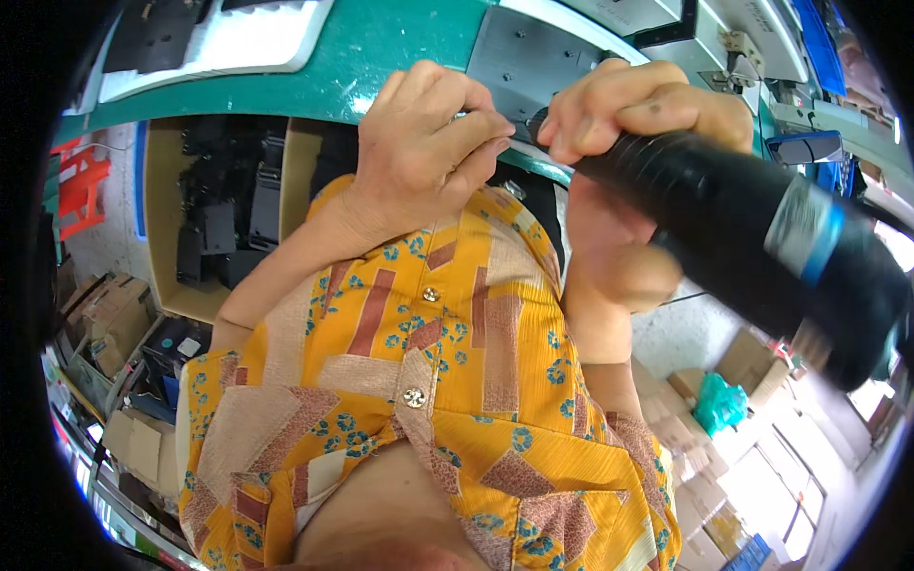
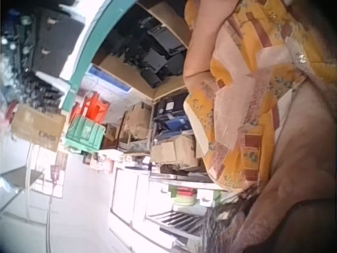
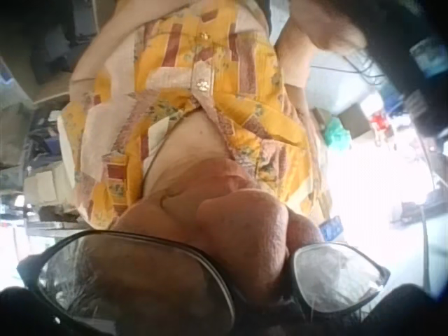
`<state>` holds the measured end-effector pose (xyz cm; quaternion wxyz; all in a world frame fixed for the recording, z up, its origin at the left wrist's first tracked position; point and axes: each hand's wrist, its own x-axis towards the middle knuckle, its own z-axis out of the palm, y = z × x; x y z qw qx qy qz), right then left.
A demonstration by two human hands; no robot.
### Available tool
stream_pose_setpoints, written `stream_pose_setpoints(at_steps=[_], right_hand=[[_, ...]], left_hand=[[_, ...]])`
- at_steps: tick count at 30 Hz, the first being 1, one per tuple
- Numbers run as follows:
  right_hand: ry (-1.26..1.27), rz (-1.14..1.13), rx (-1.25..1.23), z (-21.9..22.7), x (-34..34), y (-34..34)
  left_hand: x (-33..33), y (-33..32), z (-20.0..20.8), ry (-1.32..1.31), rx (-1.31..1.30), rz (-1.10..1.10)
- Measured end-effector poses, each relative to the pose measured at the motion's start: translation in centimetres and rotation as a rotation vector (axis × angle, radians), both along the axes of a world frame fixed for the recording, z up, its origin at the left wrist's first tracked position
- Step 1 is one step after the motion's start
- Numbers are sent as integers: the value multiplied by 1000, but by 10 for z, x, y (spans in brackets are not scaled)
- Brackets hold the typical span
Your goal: Assembling electronic components using an electric screwdriver at a factory workstation.
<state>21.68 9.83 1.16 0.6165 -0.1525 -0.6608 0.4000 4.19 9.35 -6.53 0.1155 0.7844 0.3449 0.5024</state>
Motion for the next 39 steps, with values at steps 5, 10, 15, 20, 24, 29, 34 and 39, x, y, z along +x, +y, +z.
stream_pose_setpoints(at_steps=[5, 10, 15, 20, 24, 29, 34, 39], right_hand=[[366, -157, -170, 8, 51, -8], [423, -435, -166, -11, 87, 4], [564, -251, -317, -35, 97, 10], [184, -735, -113, -23, 83, 11], [128, -724, -109, -25, 70, 21], [161, -700, -45, -21, 66, 24], [186, -776, 3, -25, 70, 29], [184, -771, 1, -18, 63, 27]], left_hand=[[-3, 3, 2, 54, -93, -2], [-17, 24, 18, 128, -167, 9], [-25, 50, 26, 380, -181, 17], [-25, 62, 41, 506, -184, -4], [-34, 68, 46, 461, -268, 38], [-27, 67, 18, 206, -350, -38], [-55, 32, 13, -203, -725, -253], [-126, -33, 10, -610, -880, -365]])
